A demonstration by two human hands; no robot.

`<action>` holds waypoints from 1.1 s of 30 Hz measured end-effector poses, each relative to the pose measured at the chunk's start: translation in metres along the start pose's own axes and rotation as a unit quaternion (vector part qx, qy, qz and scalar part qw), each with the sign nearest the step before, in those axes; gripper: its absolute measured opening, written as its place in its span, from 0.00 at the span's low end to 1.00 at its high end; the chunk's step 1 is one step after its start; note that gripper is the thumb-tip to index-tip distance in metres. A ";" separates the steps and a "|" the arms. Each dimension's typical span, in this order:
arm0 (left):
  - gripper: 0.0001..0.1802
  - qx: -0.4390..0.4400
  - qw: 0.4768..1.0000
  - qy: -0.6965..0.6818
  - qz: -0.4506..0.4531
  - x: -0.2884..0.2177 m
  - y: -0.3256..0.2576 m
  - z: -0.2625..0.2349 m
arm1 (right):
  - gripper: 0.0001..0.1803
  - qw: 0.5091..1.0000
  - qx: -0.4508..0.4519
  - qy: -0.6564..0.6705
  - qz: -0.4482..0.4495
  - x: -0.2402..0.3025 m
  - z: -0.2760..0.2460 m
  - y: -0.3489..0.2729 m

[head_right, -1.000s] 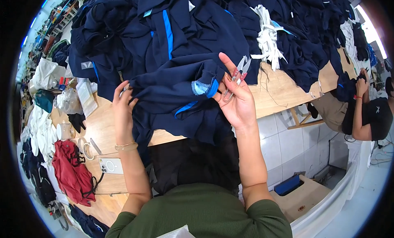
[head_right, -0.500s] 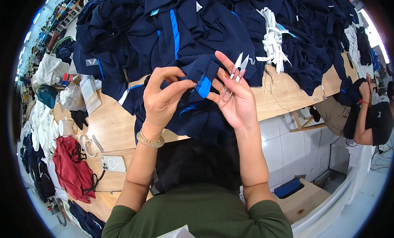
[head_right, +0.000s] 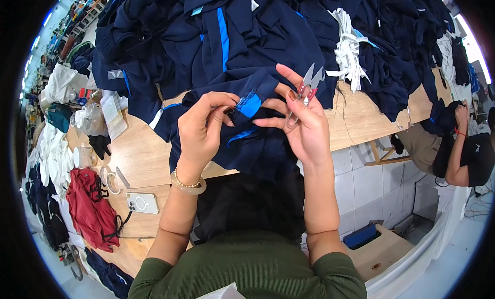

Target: Trimming loose threads from navy blue athletic shorts using small hand snips.

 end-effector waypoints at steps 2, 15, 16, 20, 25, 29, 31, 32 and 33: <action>0.05 -0.014 0.999 -0.035 -0.023 0.006 -0.003 -0.002 | 0.27 0.993 -0.009 -0.116 0.009 0.003 -0.005 0.000; 0.04 -0.005 0.999 -0.014 -0.045 -0.001 -0.004 -0.002 | 0.11 0.718 0.154 -0.651 -0.192 0.073 0.053 0.011; 0.04 -0.005 0.999 -0.012 -0.040 -0.001 -0.004 -0.002 | 0.12 0.701 0.175 -0.664 -0.191 0.072 0.058 0.011; 0.06 0.004 1.000 0.007 -0.028 -0.002 -0.005 -0.003 | 0.13 0.680 0.205 -0.680 -0.184 0.063 0.067 0.013; 0.05 0.007 0.999 0.002 -0.035 -0.003 -0.004 -0.002 | 0.13 0.697 0.209 -0.662 -0.177 0.056 0.068 0.016; 0.04 0.011 0.999 -0.019 -0.036 -0.002 -0.003 -0.002 | 0.12 0.716 0.221 -0.642 -0.162 0.049 0.067 0.018; 0.04 0.016 0.999 -0.026 -0.044 -0.001 -0.003 -0.003 | 0.12 0.725 0.221 -0.634 -0.153 0.047 0.066 0.018; 0.04 0.022 0.998 -0.035 -0.049 0.000 -0.002 -0.002 | 0.12 0.733 0.220 -0.627 -0.145 0.047 0.065 0.019; 0.04 0.022 0.998 -0.036 -0.049 0.000 -0.001 -0.002 | 0.12 0.732 0.219 -0.628 -0.145 0.047 0.063 0.019</action>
Point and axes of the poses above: each hand's wrist, its own y-axis towards the middle knuckle, its own z-axis out of the palm, x = y × z, the point moved 9 cm from there along y, towards the middle knuckle, and after that the axes turned 9 degrees about -z, right-handed, at the moved point
